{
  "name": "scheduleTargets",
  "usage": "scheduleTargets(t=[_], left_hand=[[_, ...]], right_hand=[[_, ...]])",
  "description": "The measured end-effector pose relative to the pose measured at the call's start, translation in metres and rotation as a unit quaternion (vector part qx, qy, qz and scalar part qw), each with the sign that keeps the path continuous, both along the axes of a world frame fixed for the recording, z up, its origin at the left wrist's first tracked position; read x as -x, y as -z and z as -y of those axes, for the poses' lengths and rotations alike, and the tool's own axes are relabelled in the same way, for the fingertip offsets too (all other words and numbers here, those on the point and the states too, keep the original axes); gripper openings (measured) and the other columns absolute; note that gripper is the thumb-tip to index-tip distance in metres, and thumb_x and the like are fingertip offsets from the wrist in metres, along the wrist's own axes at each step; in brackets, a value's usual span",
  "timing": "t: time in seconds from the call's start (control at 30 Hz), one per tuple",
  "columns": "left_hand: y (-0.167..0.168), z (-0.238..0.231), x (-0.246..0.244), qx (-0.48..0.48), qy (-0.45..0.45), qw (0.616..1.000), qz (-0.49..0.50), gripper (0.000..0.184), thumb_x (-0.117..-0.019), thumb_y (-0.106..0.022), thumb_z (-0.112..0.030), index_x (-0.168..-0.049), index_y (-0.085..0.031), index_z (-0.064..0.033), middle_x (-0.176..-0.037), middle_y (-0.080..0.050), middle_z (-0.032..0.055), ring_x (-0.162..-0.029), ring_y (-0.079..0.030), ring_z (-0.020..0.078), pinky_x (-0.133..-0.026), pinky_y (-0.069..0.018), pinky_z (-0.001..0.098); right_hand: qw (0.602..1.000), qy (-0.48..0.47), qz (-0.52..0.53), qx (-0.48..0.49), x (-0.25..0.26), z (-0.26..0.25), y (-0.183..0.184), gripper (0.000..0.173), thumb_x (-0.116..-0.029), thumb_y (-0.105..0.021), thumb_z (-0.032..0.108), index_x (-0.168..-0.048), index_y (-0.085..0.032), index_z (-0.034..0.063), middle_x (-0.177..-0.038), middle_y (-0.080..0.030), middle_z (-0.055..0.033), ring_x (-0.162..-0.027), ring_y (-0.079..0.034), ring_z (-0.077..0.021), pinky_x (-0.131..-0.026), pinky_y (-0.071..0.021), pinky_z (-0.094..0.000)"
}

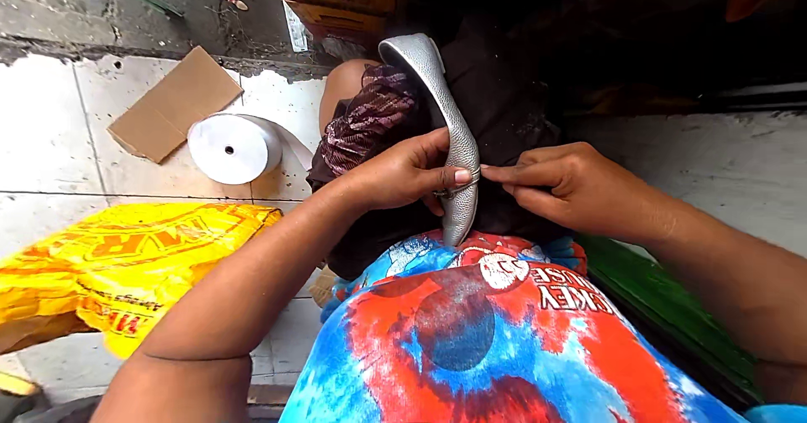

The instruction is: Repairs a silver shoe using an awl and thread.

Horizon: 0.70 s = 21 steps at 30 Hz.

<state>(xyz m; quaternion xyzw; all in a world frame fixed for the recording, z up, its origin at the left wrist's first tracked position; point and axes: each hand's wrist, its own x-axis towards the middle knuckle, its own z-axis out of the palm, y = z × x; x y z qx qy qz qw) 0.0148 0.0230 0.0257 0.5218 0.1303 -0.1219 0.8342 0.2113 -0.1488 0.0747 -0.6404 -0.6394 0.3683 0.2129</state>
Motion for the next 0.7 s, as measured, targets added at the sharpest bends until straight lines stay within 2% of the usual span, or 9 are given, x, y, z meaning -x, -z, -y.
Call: scheduleTargets(t=[0.07, 0.17, 0.27, 0.33, 0.43, 0.47, 0.57, 0.63, 0.7], left_hand=[[-0.004, 0.004, 0.002, -0.096, -0.012, 0.995, 0.031, 0.022, -0.1021, -0.06, -0.011, -0.123, -0.055, -0.0059, -0.107, -0.069, 0.0023, -0.087, -0.072, 0.0071, -0.068, -0.0623, 0.0243], [-0.001, 0.014, 0.013, -0.288, -0.054, 0.952, 0.083, 0.031, -0.0978, -0.068, -0.021, -0.122, -0.062, -0.0023, -0.113, -0.064, 0.0075, -0.095, -0.067, 0.0074, -0.083, -0.0588, 0.0236], [-0.003, 0.036, 0.016, -0.403, -0.077, 0.904, 0.12, 0.029, -0.0944, -0.071, -0.02, -0.118, -0.07, -0.0031, -0.104, -0.069, 0.0105, -0.089, -0.068, 0.0155, -0.081, -0.0575, 0.0307], [-0.005, 0.053, 0.009, -0.439, -0.083, 0.882, 0.151, 0.024, -0.0929, -0.07, -0.02, -0.111, -0.074, -0.0041, -0.099, -0.071, 0.0095, -0.091, -0.069, 0.0201, -0.082, -0.0582, 0.0355], [-0.008, 0.071, -0.006, -0.434, -0.1, 0.866, 0.229, 0.013, -0.0938, -0.067, -0.011, -0.101, -0.073, -0.0034, -0.092, -0.07, 0.0102, -0.091, -0.068, 0.0264, -0.08, -0.0569, 0.04], [-0.01, 0.074, -0.009, -0.43, -0.096, 0.859, 0.259, 0.012, -0.0943, -0.064, -0.007, -0.1, -0.073, -0.0024, -0.09, -0.07, 0.0112, -0.09, -0.069, 0.0279, -0.078, -0.0567, 0.0403], [-0.018, 0.074, -0.014, -0.459, -0.049, 0.827, 0.321, 0.018, -0.0946, -0.057, 0.0, -0.104, -0.072, 0.0036, -0.087, -0.069, 0.015, -0.083, -0.069, 0.0302, -0.069, -0.0559, 0.0389], [-0.021, 0.074, -0.017, -0.5, -0.029, 0.798, 0.334, 0.022, -0.0966, -0.054, 0.0, -0.109, -0.071, 0.0059, -0.086, -0.068, 0.0148, -0.08, -0.068, 0.0288, -0.062, -0.0539, 0.0364], [-0.021, 0.074, -0.018, -0.522, -0.031, 0.786, 0.329, 0.023, -0.0979, -0.051, 0.0, -0.109, -0.072, 0.0047, -0.086, -0.067, 0.0132, -0.078, -0.066, 0.0271, -0.059, -0.0515, 0.0343]], right_hand=[[1.0, -0.001, -0.014, -0.01, -0.015, 0.007, 0.001, 0.033, -0.0951, -0.057, 0.012, -0.123, -0.076, 0.0089, -0.081, -0.067, 0.002, -0.072, -0.058, 0.0005, -0.065, -0.049, -0.0134], [0.999, 0.029, -0.024, 0.035, -0.038, 0.025, 0.001, 0.028, -0.1, -0.057, 0.017, -0.12, -0.072, 0.0029, -0.101, -0.072, -0.0024, -0.082, -0.066, 0.0006, -0.076, -0.057, -0.0174], [0.992, 0.072, -0.064, 0.083, -0.052, 0.044, 0.006, 0.022, -0.1005, -0.057, 0.016, -0.114, -0.068, 0.0018, -0.102, -0.071, 0.0023, -0.087, -0.065, 0.0049, -0.081, -0.0565, -0.0158], [0.984, 0.101, -0.106, 0.098, -0.057, 0.054, 0.009, 0.017, -0.1002, -0.06, 0.018, -0.111, -0.07, 0.0086, -0.102, -0.07, 0.0091, -0.089, -0.065, 0.0056, -0.083, -0.0564, -0.0165], [0.969, 0.133, -0.177, 0.109, -0.06, 0.067, 0.019, 0.013, -0.1008, -0.064, 0.027, -0.11, -0.073, 0.0287, -0.107, -0.07, 0.0205, -0.097, -0.064, 0.007, -0.086, -0.0551, -0.0155], [0.963, 0.14, -0.202, 0.111, -0.061, 0.072, 0.023, 0.014, -0.1007, -0.065, 0.029, -0.11, -0.074, 0.0324, -0.109, -0.07, 0.0219, -0.1, -0.064, 0.007, -0.087, -0.0547, -0.0153], [0.945, 0.168, -0.254, 0.119, -0.059, 0.085, 0.03, 0.016, -0.0996, -0.066, 0.027, -0.109, -0.075, 0.0358, -0.11, -0.071, 0.0228, -0.101, -0.065, 0.0079, -0.088, -0.0541, -0.0144], [0.931, 0.192, -0.286, 0.122, -0.056, 0.09, 0.035, 0.015, -0.0978, -0.069, 0.026, -0.107, -0.077, 0.0347, -0.109, -0.072, 0.021, -0.1, -0.066, 0.0071, -0.088, -0.0551, -0.0152], [0.918, 0.202, -0.32, 0.118, -0.055, 0.091, 0.038, 0.015, -0.0973, -0.07, 0.025, -0.108, -0.078, 0.0317, -0.111, -0.073, 0.018, -0.101, -0.066, 0.0051, -0.09, -0.0558, -0.0173]])
